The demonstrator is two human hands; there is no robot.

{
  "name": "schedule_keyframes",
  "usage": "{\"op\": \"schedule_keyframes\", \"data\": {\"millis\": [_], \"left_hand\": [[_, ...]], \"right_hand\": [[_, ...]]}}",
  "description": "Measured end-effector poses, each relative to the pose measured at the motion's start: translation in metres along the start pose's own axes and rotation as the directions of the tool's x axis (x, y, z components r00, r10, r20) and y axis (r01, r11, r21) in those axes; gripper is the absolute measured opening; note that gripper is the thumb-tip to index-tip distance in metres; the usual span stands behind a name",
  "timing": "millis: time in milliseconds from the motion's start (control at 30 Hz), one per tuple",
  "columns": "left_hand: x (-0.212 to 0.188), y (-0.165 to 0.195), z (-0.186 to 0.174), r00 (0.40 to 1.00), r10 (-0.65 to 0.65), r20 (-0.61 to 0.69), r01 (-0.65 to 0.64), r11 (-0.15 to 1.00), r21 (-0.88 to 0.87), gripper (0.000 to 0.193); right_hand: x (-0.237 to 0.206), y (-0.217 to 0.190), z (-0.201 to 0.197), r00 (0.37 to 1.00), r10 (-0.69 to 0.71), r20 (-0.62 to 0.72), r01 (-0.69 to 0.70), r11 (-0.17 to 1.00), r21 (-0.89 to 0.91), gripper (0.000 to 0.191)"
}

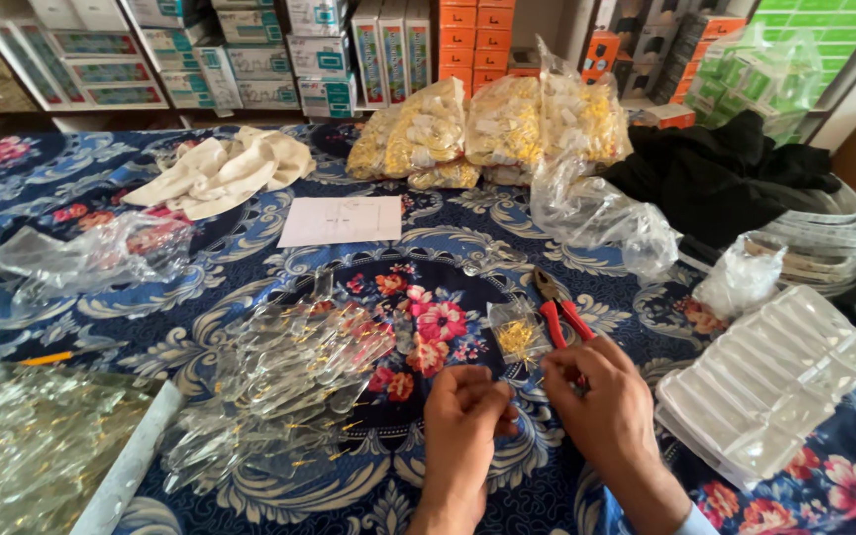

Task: The person repeatedly picks up small transparent plastic pieces and gold-colored pins from a table, inserts the pins into the plastic pieces, and places the assembled units into a white plastic tray. The person also briefly handles a stack of white plastic trays.

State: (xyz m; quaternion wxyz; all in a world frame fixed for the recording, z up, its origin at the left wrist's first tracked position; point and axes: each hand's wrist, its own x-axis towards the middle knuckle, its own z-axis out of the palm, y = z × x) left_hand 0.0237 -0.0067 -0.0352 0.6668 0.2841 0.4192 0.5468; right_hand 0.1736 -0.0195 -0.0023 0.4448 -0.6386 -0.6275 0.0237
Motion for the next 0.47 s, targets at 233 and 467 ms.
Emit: {"op": "schedule_keyframes", "data": {"millis": [233,467], "left_hand": [[0.002,-0.001,-0.006,1.000,-0.016,0.017,0.018,0.992,-0.122,0.025],[-0.044,0.037,0.006,0.998,0.017,0.055,-0.006,0.980,-0.198,0.021]], "right_hand": [[-0.002,-0.004,-0.004,0.963,-0.068,0.260,0.032,0.989,0.141,0.015],[-0.001,-0.008,-0.006,0.954,0.034,0.299,-0.103,0.970,0.219,0.013]]}}
